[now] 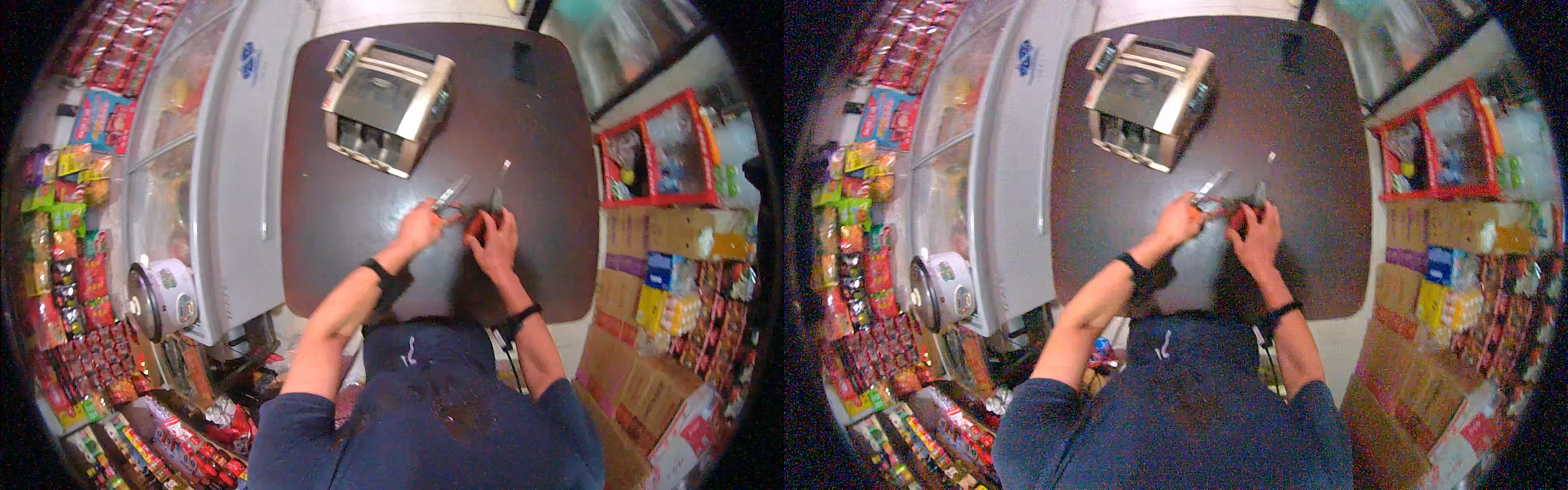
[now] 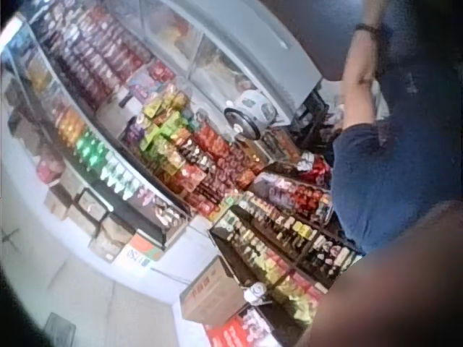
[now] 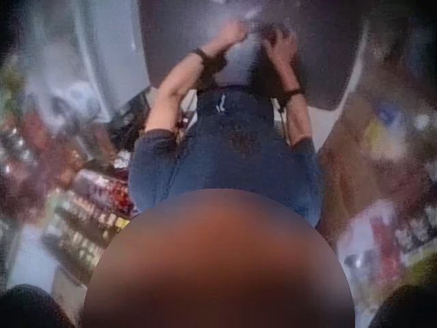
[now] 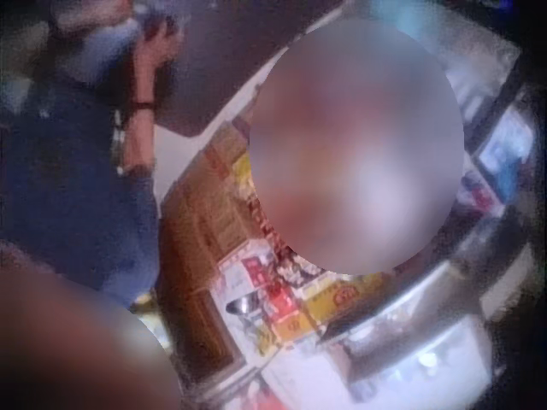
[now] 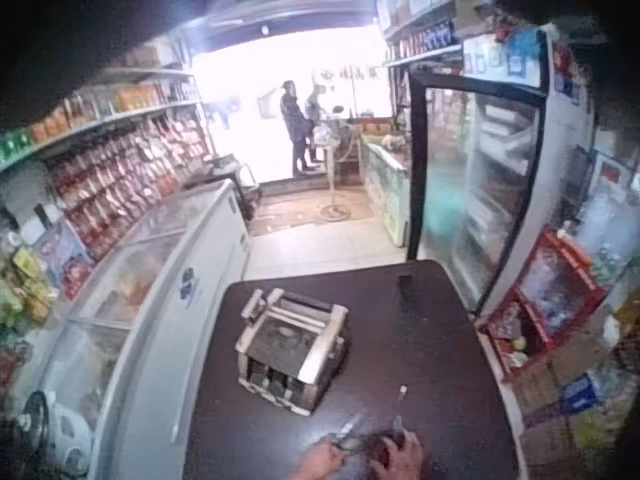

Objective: The person disassembles a small countertop appliance on a table using a screwdriver and pliers, then moves to a standing fan and removes its front grille with a screwdriver. The person handles screws, the appliance casing, and the fan grille throughout the sequence.

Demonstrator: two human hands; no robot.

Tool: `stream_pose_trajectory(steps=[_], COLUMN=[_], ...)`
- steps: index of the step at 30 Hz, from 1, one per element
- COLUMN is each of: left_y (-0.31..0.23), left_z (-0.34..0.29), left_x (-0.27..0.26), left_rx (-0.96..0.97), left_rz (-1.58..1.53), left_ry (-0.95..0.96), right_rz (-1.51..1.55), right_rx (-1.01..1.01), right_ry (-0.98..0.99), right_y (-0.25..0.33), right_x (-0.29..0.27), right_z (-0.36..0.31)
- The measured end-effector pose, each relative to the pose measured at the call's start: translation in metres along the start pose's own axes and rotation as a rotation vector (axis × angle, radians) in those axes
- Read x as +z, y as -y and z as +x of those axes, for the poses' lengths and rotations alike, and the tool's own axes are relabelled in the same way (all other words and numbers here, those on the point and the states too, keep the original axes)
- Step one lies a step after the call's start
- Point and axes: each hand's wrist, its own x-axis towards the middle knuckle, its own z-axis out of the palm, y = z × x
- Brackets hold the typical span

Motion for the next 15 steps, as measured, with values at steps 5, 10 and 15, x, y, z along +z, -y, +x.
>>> stream_pose_trajectory(steps=[5, 10, 15], left_y=[-0.009, 0.004, 0.007], left_z=[-0.001, -0.011, -0.013], left_x=[0.028, 0.042, 0.038], left_rx=[0.038, 0.183, 0.13], left_rz=[0.028, 0.104, 0.195], left_ry=[-0.029, -0.03, -0.029], right_rz=[0.034, 0.02, 0.056], right_rx=[0.087, 0.046, 0.032], right_ry=[0.141, 0.151, 0.15], right_y=[-0.011, -0.011, 0.004], right_x=[-0.006, -0.001, 0.009], right_z=[-0.01, -0.012, -0.003])
